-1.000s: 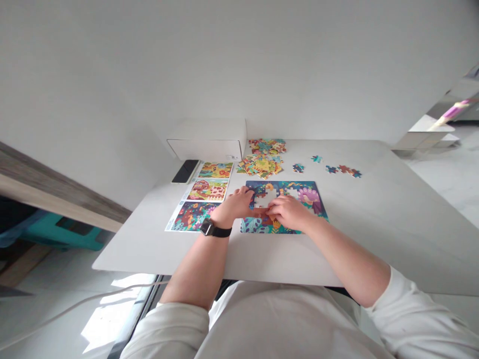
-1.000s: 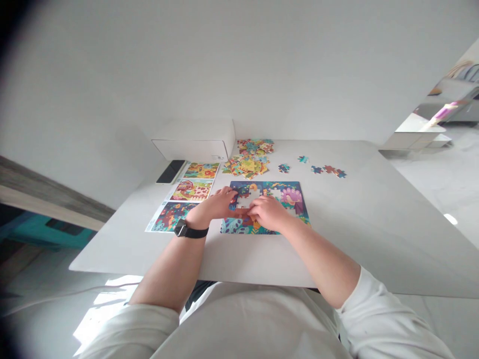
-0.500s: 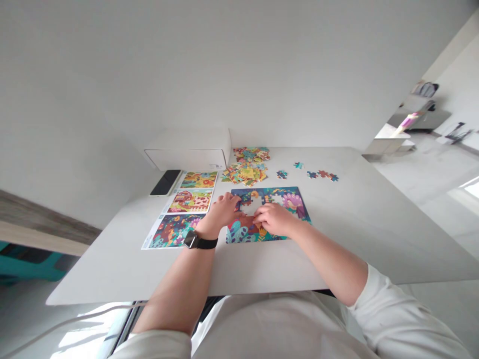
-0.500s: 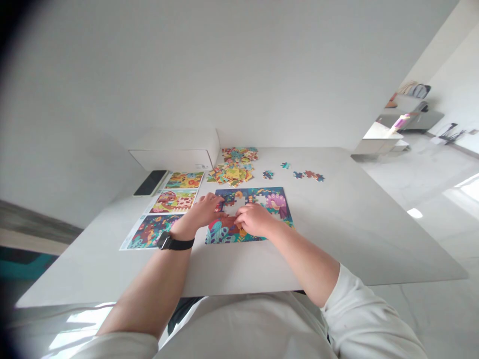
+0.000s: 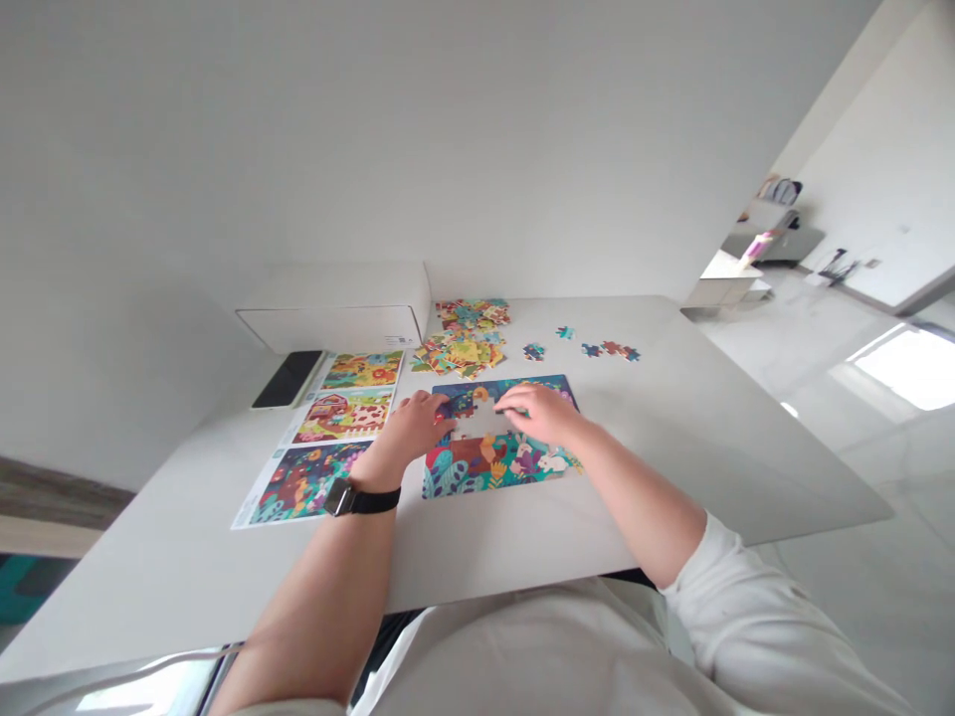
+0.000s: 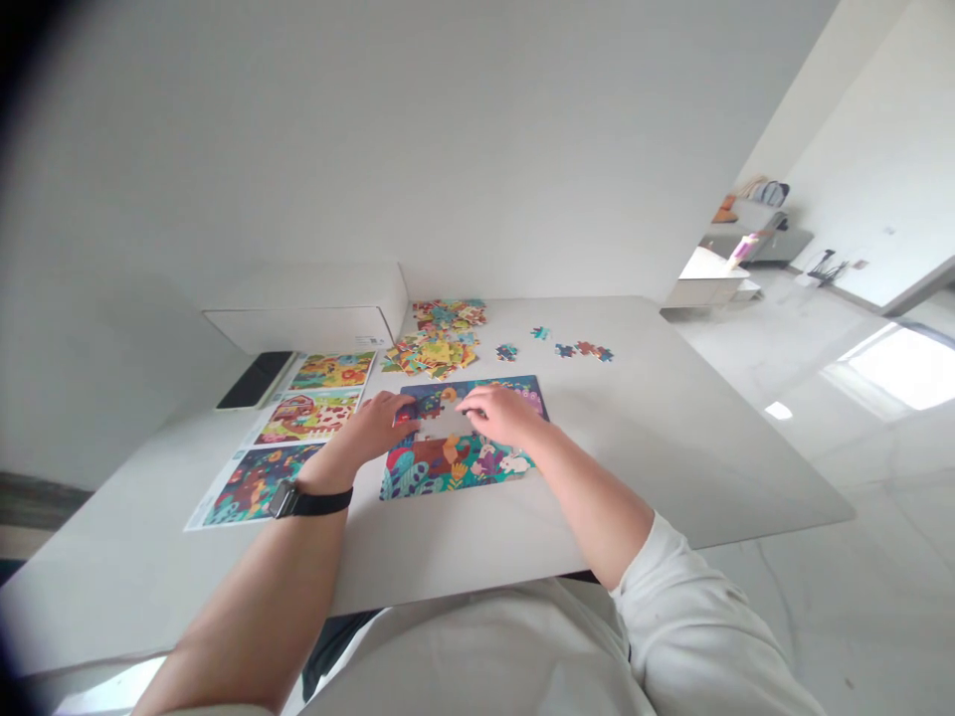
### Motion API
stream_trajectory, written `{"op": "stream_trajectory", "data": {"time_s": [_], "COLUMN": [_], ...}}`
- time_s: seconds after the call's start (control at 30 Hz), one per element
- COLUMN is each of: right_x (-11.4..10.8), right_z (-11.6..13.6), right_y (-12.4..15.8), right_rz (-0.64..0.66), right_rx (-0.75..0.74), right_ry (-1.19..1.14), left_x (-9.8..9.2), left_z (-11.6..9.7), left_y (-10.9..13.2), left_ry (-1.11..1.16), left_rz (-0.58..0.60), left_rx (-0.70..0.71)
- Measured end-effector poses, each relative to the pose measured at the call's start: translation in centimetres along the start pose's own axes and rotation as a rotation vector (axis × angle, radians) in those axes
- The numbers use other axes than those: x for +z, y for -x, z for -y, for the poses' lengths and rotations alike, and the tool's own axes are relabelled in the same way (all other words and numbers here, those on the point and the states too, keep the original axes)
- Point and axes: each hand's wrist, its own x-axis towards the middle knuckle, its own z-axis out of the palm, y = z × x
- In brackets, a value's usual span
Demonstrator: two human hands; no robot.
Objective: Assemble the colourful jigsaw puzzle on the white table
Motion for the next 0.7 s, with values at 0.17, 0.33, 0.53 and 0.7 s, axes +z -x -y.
{"op": "stream_trajectory", "data": {"time_s": [0.17,0.33,0.53,0.7], "right_x": [-4.9,-9.5,-11.7,-10.5], "right_z": [-7.3,-14.9,-19.0,-20.0], "right_y": [0.6,3.3,5.0,3.8], "right_rz": [-0.223,-0.292,-0.321,-0.251], "right_rx": [0.403,0.795,1.053,1.063], "right_ry": [0.018,0.169,0.337,0.437], "left_x": [-0.4,-0.4,-0.3,0.0], "left_z": [-0.8,-1.1,-1.5,-1.5], "left_y": [-0.2,-0.3,-0.3,-0.4], "left_ry": [0.057,0.115,0.159,0.186], "left_rz": [-0.111,-0.164,-0.212,-0.251], "left_rx": [0.026,0.066,0.080,0.111]}}
